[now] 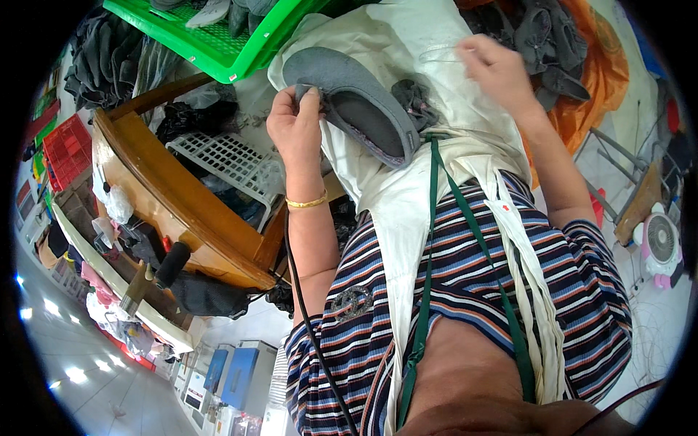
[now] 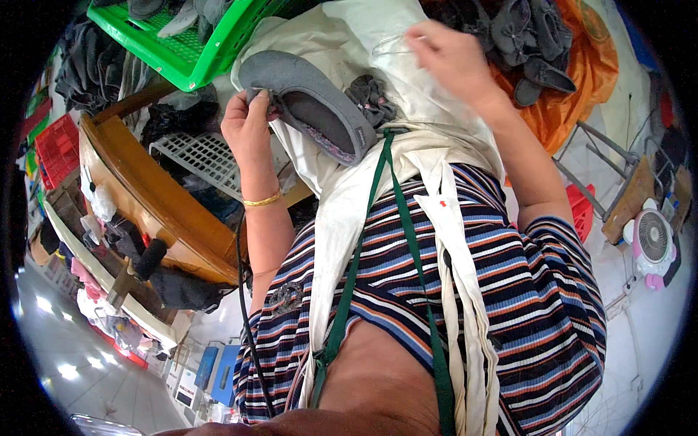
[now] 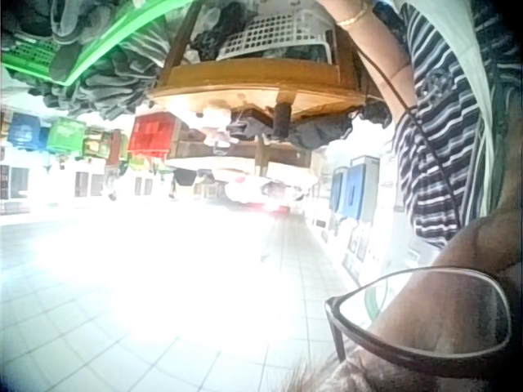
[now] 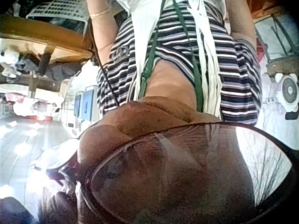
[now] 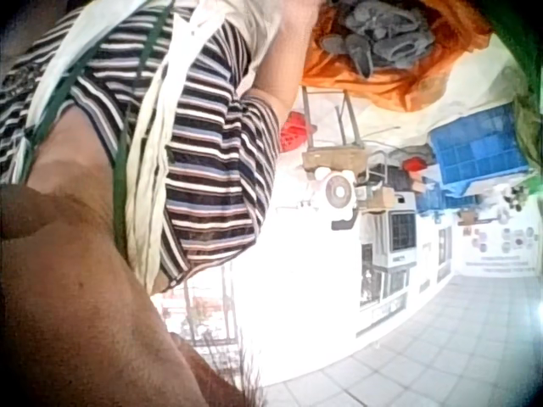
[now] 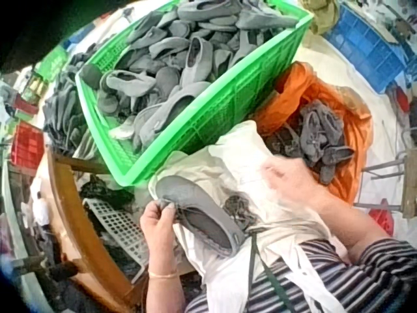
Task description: The person sits on the floor and sews a grey slipper using a needle and thread. They hold the slipper on their lap, pull the thread through the fabric, and adjust the slipper's position to continue stitching.
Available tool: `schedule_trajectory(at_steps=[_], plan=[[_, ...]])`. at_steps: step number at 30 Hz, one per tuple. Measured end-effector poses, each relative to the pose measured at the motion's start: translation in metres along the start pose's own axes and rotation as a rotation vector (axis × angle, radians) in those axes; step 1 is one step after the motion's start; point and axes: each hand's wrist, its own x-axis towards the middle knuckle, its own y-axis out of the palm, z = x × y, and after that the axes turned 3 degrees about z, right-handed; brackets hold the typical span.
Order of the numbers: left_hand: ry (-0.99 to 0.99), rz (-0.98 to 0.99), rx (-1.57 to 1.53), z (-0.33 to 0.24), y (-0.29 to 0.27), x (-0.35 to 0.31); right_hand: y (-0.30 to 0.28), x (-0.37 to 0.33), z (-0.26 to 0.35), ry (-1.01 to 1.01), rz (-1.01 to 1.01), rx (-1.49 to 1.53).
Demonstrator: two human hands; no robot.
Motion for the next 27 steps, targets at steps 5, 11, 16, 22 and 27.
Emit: schedule_trajectory(at_steps=[5,11,16,22,27], plan=[[-0.037,0.016,0.018,0.002,-0.002,0.008,-0.051,0.001,-0.06,0.304,-0.354,0.59],[-0.022,0.006,0.203,-0.004,0.002,0.013,-0.048,-0.006,-0.068,0.336,-0.357,0.835],[0.02,0.01,0.432,0.007,-0.004,0.02,-0.086,-0.028,-0.099,0.492,-0.535,1.169],[0.035,0.023,0.341,0.005,-0.004,0.005,-0.094,-0.079,-0.11,0.617,-0.556,1.015],[0.051,0.046,0.245,0.012,-0.009,0.002,-0.055,-0.082,-0.058,0.664,0.033,0.625]])
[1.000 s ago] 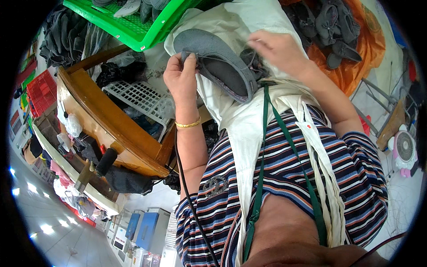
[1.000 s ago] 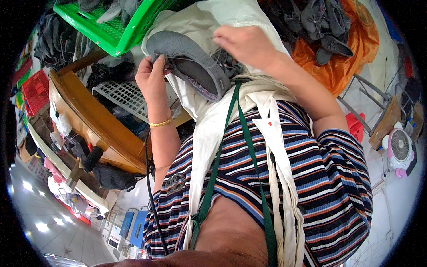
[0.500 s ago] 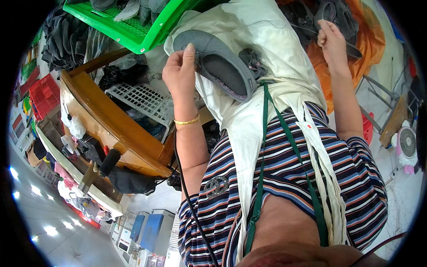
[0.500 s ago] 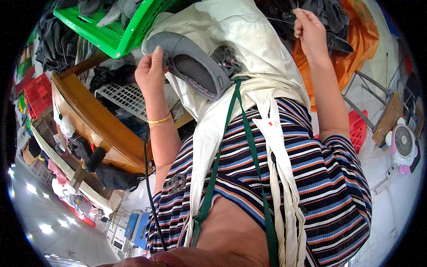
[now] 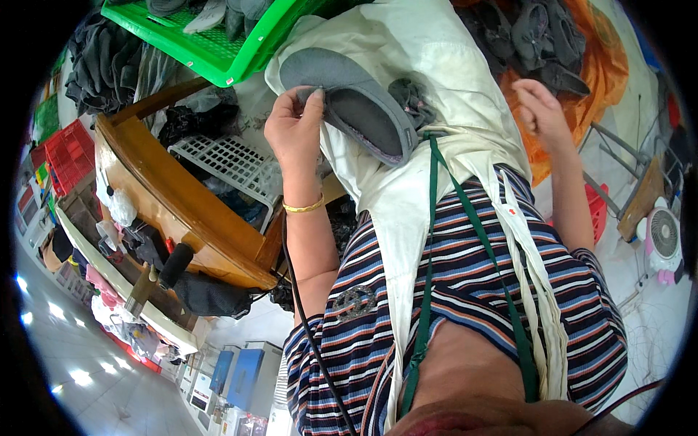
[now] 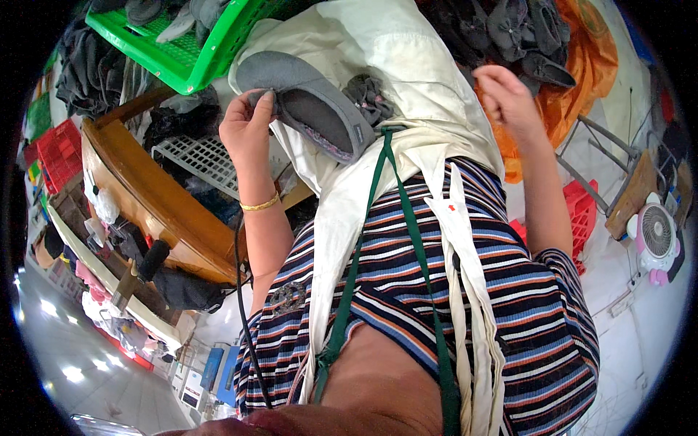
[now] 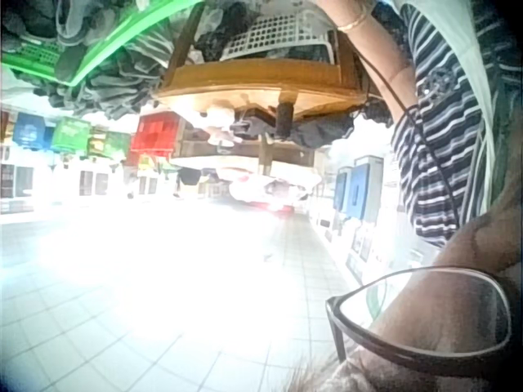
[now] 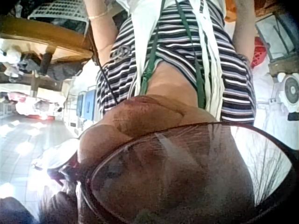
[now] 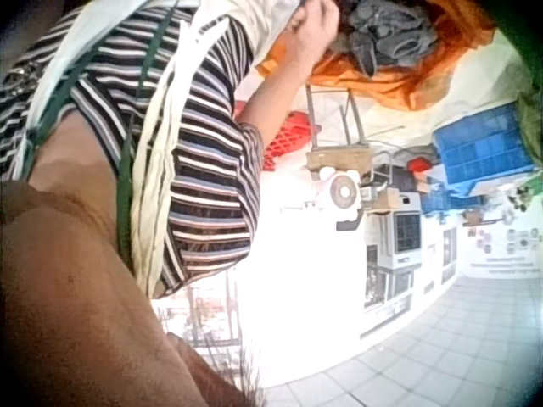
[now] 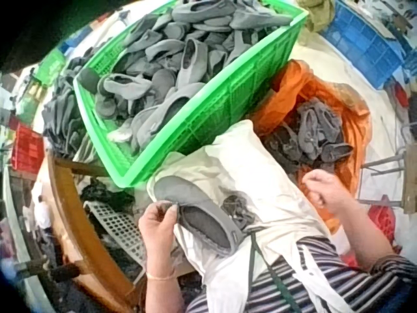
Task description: The person sits on the floor and sews a grey slipper using a needle and thread. They hold the slipper on their lap, pull the thread through the fabric, and adjust the slipper's position to continue stitching.
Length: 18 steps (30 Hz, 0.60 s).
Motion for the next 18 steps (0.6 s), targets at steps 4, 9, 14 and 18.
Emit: schedule_trajectory(at_steps=[4,9,14,18], plan=[[0.0,0.011,-0.036,-0.003,0.002,0.001,0.1,0.012,0.033,-0.28,0.301,-0.206],[-0.054,0.031,-0.178,-0.01,0.003,0.002,0.204,0.022,0.062,-0.528,0.473,-0.394],[-0.048,0.06,-0.245,-0.001,0.002,0.003,0.227,0.05,0.051,-0.776,0.385,-0.635],[-0.049,0.06,-0.223,0.0,0.003,0.003,0.225,0.051,0.049,-0.755,0.387,-0.675]])
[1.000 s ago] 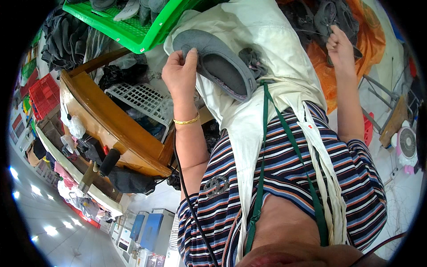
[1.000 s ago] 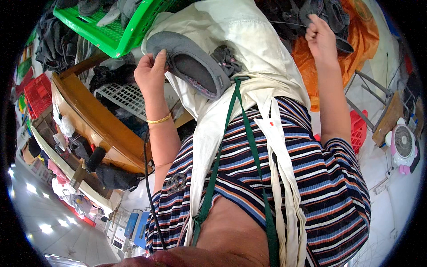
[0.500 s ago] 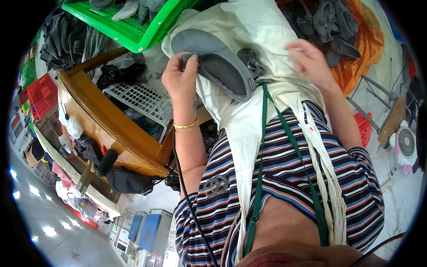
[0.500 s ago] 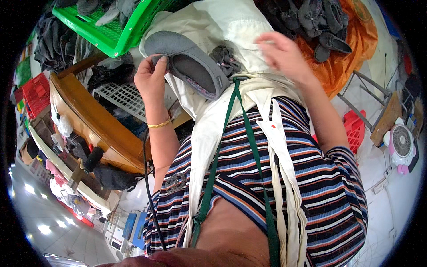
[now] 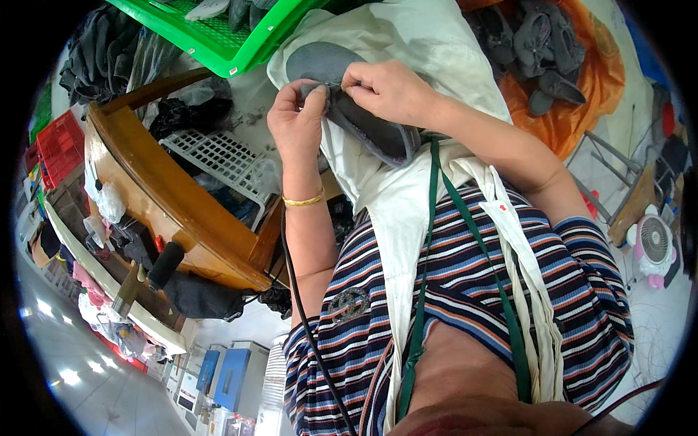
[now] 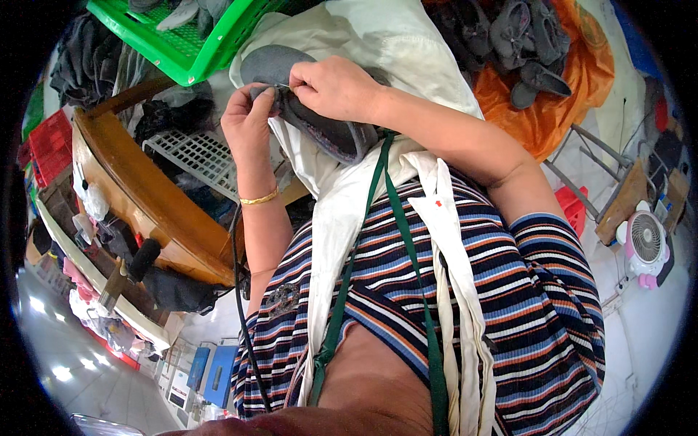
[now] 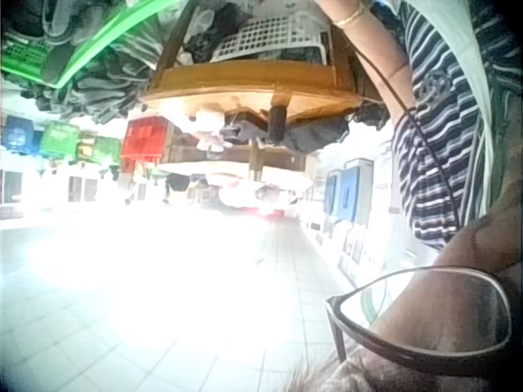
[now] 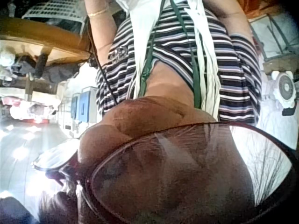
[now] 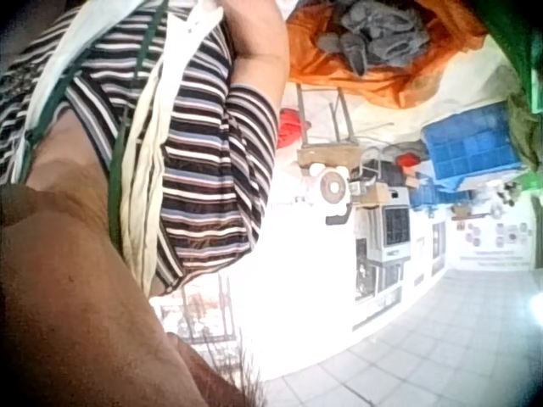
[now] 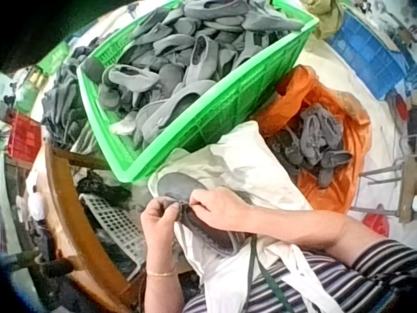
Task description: The person sits on the floor and sews a grey slipper using a needle and thread. They hold the slipper on their lap, pull the thread through the fabric, and adjust the slipper's position to continue stitching.
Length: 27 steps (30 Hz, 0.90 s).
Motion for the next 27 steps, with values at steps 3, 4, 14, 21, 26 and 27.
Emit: schedule_trajectory(at_steps=[3,4,14,21,26,27], plan=[[-0.005,0.002,-0.021,0.0,0.001,0.0,-0.001,0.0,0.001,0.011,0.013,-0.001],[-0.002,-0.001,-0.002,0.0,0.001,0.001,-0.001,0.0,0.001,0.01,0.014,-0.004],[-0.016,0.04,0.048,-0.006,-0.002,0.001,0.004,0.002,-0.003,-0.016,-0.006,-0.103],[-0.115,0.084,0.002,-0.017,-0.008,0.002,0.011,0.004,0.0,-0.057,-0.041,-0.175],[-0.137,0.092,-0.047,-0.017,-0.007,0.003,0.0,0.008,-0.004,-0.101,0.044,-0.296],[-0.138,0.093,-0.047,-0.017,-0.006,0.003,-0.002,0.008,-0.004,-0.11,0.06,-0.324]])
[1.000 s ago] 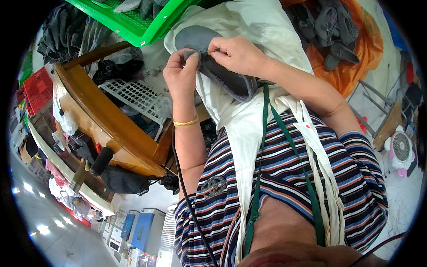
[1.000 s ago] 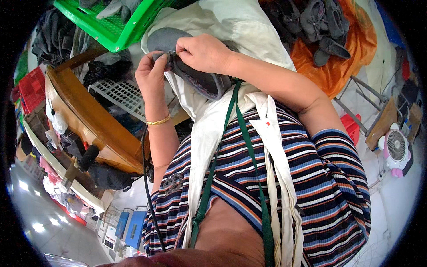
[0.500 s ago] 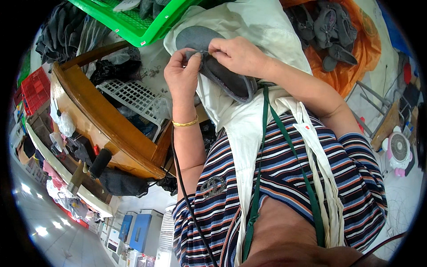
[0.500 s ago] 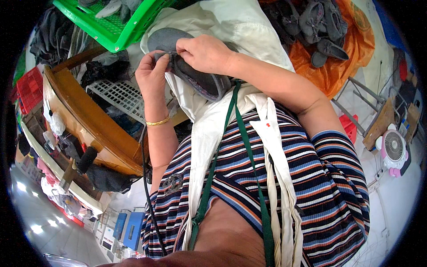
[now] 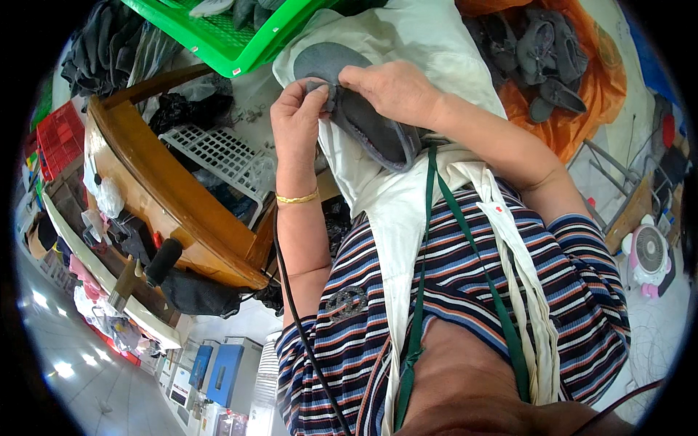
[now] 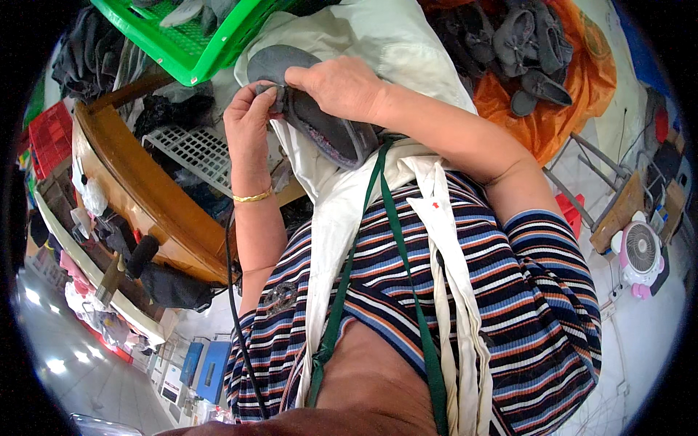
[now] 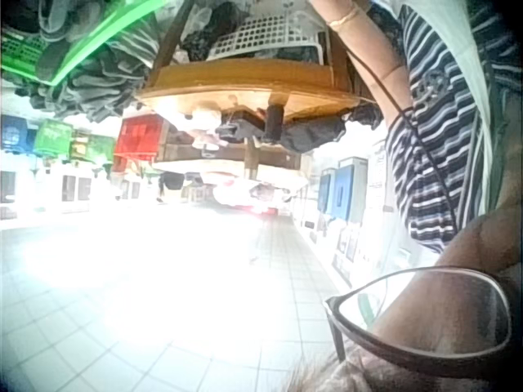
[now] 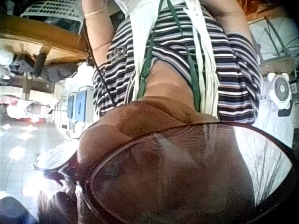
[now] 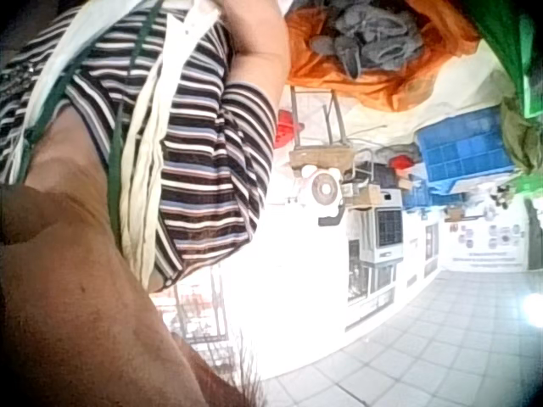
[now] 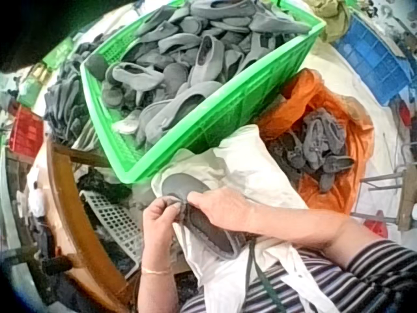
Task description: The person sits on the floor and sews a grey slipper using a needle and thread. They hold the slipper on their lap, pull the thread through the fabric, and adjust the slipper's position to continue stitching.
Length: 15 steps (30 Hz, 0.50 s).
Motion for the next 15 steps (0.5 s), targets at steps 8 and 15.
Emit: schedule_trajectory(at_steps=[8,15], plan=[[-0.012,0.07,-0.026,-0.006,-0.002,0.005,-0.015,0.003,0.0,-0.019,0.02,-0.042],[-0.051,0.148,-0.084,-0.009,-0.004,0.009,-0.011,0.004,0.003,-0.011,0.007,0.017]])
